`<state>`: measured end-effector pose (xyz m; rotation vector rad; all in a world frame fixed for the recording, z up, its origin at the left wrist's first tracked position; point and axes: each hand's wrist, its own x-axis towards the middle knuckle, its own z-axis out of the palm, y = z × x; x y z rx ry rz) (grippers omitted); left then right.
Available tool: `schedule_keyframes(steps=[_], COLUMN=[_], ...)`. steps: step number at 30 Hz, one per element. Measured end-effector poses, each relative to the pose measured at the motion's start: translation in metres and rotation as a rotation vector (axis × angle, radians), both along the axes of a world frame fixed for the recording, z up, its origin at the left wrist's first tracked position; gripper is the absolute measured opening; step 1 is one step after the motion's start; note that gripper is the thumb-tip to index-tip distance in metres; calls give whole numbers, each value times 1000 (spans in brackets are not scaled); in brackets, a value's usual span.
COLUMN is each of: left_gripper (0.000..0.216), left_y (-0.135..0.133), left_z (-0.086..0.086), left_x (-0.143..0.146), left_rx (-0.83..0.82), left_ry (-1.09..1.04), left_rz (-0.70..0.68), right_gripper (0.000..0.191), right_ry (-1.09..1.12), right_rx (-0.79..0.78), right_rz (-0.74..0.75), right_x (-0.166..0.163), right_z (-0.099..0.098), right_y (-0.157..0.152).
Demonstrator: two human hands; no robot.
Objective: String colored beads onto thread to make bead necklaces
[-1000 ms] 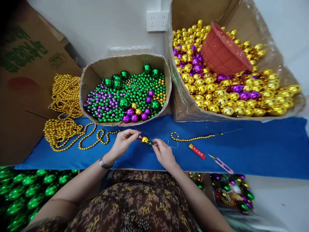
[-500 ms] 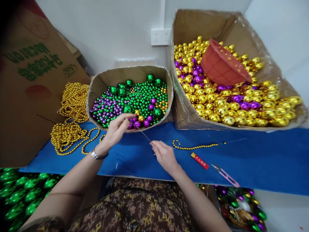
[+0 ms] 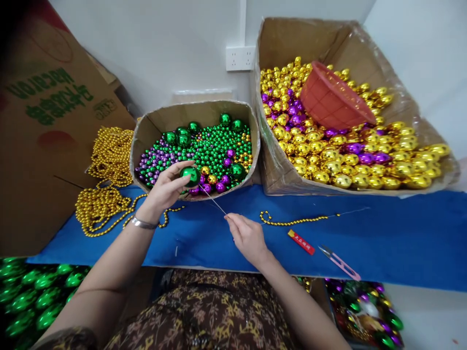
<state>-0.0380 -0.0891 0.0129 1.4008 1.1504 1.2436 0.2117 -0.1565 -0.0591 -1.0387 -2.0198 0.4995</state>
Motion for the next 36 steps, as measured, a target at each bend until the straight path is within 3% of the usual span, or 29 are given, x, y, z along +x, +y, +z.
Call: schedule_keyframes(steps=[5,12,20,22,28,36], left_gripper=[50,54,58,61,54,57], left_y=[-21,-28,-28,-32,-40,-48], left_z=[-6,-8,8,3,-26,-31], left_x=[-2,-7,-11,-3,22,31], left_rx=[18,9,228,172,54,-20], left_ry=[26,71,500,424,-19,-116], left_rz=[-54,-116,-244,-271,-194,-191], right_gripper=[27,29,25,26,28,27], right_ry=[-100,-209,-551,-549,-262,-220], right_rx=[48,53,260,277,157,121], right_rz=[-22,-32,-103,-101,-30,-36], right_x=[5,9,17,13,6,6], right_z=[-1,-5,3,3,-7,-18], right_y=[1,1,3,3,2,-2])
